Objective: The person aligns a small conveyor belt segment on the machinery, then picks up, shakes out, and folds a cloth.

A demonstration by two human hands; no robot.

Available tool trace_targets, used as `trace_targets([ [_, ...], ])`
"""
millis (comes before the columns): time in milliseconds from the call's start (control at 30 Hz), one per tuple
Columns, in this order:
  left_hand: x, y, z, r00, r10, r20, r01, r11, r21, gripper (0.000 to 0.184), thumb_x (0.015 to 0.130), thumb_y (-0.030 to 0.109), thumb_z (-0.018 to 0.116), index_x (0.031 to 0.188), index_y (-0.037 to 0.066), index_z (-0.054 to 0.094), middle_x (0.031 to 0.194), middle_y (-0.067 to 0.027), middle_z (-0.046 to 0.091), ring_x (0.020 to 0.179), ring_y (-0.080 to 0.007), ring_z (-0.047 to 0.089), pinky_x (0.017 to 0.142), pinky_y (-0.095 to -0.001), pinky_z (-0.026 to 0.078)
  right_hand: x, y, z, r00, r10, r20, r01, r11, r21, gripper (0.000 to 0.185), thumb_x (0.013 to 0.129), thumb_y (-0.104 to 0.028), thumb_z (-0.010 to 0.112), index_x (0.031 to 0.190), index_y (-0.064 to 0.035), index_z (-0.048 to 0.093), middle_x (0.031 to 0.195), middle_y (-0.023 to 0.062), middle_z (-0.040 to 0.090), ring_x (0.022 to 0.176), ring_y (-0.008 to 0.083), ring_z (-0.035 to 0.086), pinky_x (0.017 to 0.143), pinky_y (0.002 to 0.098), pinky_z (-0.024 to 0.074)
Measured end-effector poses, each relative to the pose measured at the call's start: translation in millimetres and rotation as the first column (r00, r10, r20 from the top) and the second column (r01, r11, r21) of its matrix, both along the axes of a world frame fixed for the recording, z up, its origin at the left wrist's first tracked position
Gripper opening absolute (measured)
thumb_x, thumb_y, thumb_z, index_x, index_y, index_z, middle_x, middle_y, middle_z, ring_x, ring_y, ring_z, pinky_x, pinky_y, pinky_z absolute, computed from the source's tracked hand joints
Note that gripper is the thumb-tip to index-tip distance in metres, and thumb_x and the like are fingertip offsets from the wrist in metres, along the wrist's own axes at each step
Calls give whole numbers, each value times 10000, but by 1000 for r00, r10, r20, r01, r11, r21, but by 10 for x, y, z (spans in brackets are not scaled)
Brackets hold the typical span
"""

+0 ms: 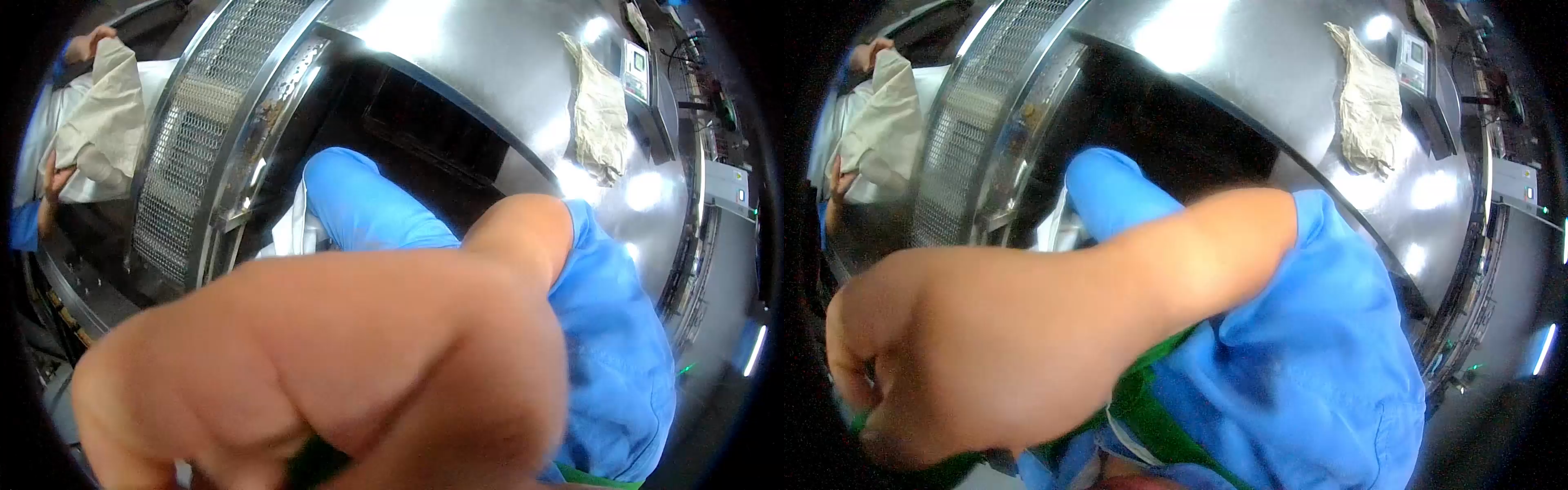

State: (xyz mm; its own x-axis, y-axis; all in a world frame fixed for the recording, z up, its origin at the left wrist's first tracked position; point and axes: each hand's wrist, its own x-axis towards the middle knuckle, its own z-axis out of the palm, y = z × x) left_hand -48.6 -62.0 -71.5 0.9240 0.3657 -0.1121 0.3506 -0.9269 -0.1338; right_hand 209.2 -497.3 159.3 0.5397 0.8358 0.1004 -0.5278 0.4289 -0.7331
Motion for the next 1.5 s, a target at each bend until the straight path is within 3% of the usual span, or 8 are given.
trace_targets([
  [167,-47,2,58,1000,14,18,-14,1000,-5,74,763,164,651,824,155,691,1130,7,707,1259,-279,526,1161,-568,196,-60,-68,-112,992,81,-94,-73,994,86,206,860,-211,675,903,-14,631,757,66,660,694,140,638,621,274,492],
  [567,-203,61,-16,995,66,72,-65,998,-10,56,756,155,662,802,160,694,1125,19,705,1256,-271,529,1176,-560,171,-220,-79,-152,991,117,-59,-106,980,165,188,881,-202,656,916,-21,619,791,73,671,727,163,648,670,298,486],
  [600,-369,323,-250,982,136,131,-110,976,-190,59,756,154,661,802,164,699,1121,24,706,1255,-267,530,1176,-559,173,-223,-105,-149,991,122,-57,-110,978,180,186,883,-201,655,917,-22,618,793,74,672,729,165,649,674,300,486],
  [667,-194,48,49,992,-23,127,28,999,-34,59,758,154,660,793,170,704,1106,34,710,1251,-259,534,1173,-555,179,-265,-137,-132,994,109,-31,-100,975,198,183,886,-200,652,919,-23,616,799,75,674,735,169,651,682,304,485],
  [767,-52,-77,140,996,60,71,-59,998,-16,53,757,160,659,790,166,701,1101,28,711,1249,-261,535,1171,-556,178,-325,-132,-152,996,91,-3,-87,966,242,179,891,-198,647,922,-25,613,807,77,677,743,175,653,695,311,483],
  [1200,-49,-101,126,993,53,102,-50,998,-27,37,760,160,662,786,168,687,1074,14,716,1241,-273,533,1166,-549,187,-470,-212,-205,1000,2,-15,2,963,269,159,914,-188,627,935,-33,600,844,84,689,778,200,664,748,337,477],
  [1500,-23,-119,155,995,61,75,-60,998,-24,82,760,190,672,817,171,727,1128,25,714,1268,-250,519,1177,-546,187,-542,-269,-9,991,-62,-120,101,932,347,146,930,-182,614,945,-38,591,870,90,698,802,217,671,785,356,473],
])
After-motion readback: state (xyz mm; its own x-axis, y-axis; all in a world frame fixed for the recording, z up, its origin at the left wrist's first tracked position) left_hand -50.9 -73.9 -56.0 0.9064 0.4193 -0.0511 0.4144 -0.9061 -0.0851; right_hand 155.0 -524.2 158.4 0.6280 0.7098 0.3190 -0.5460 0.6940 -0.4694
